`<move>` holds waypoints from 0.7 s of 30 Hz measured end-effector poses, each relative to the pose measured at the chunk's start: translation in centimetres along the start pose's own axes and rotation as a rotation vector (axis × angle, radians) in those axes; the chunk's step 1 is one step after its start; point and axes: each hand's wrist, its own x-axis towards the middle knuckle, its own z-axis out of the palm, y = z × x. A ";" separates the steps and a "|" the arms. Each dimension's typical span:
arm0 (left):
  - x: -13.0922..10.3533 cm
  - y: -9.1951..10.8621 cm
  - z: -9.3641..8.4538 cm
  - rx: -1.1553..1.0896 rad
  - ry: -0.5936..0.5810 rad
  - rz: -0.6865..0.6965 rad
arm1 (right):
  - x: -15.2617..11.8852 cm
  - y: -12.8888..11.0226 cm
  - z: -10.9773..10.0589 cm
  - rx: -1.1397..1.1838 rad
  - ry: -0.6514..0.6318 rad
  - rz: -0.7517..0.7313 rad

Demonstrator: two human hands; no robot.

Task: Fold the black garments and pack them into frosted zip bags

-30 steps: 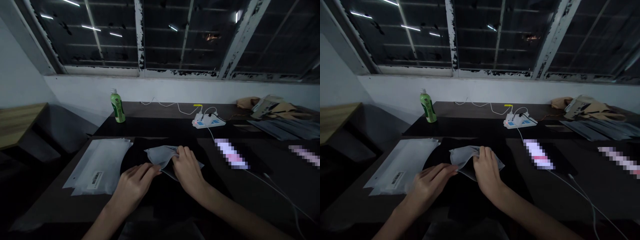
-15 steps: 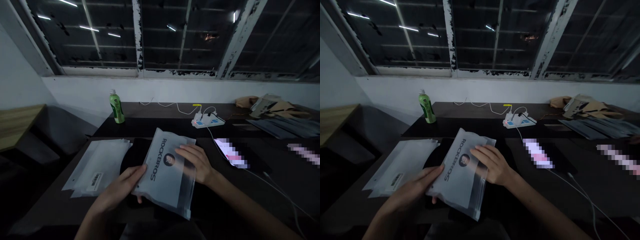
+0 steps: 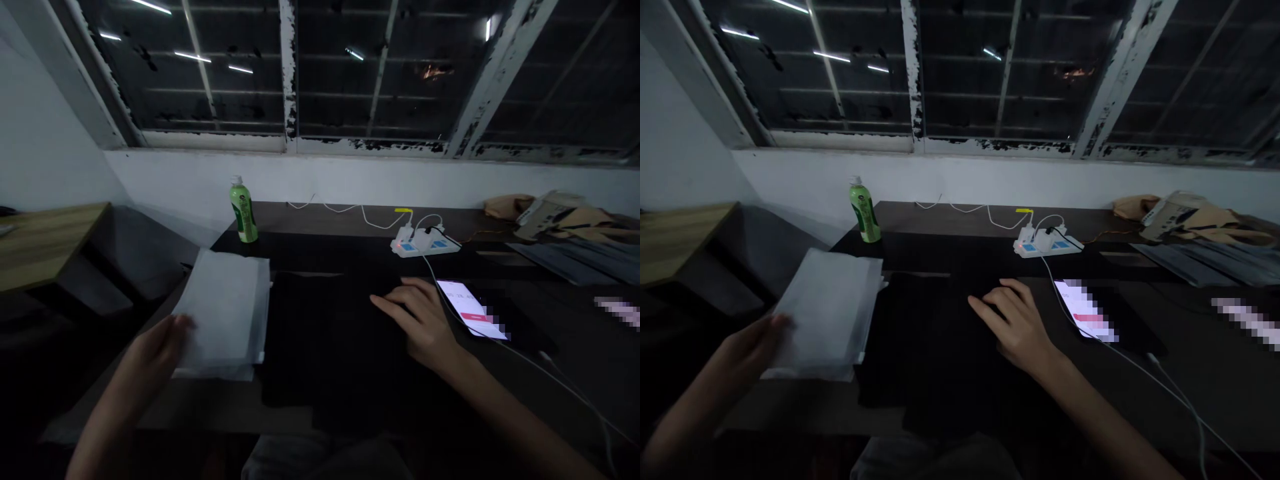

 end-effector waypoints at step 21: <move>-9.8 12.0 9.8 -0.010 -0.221 0.704 | 5.2 4.3 3.2 0.501 -0.463 0.503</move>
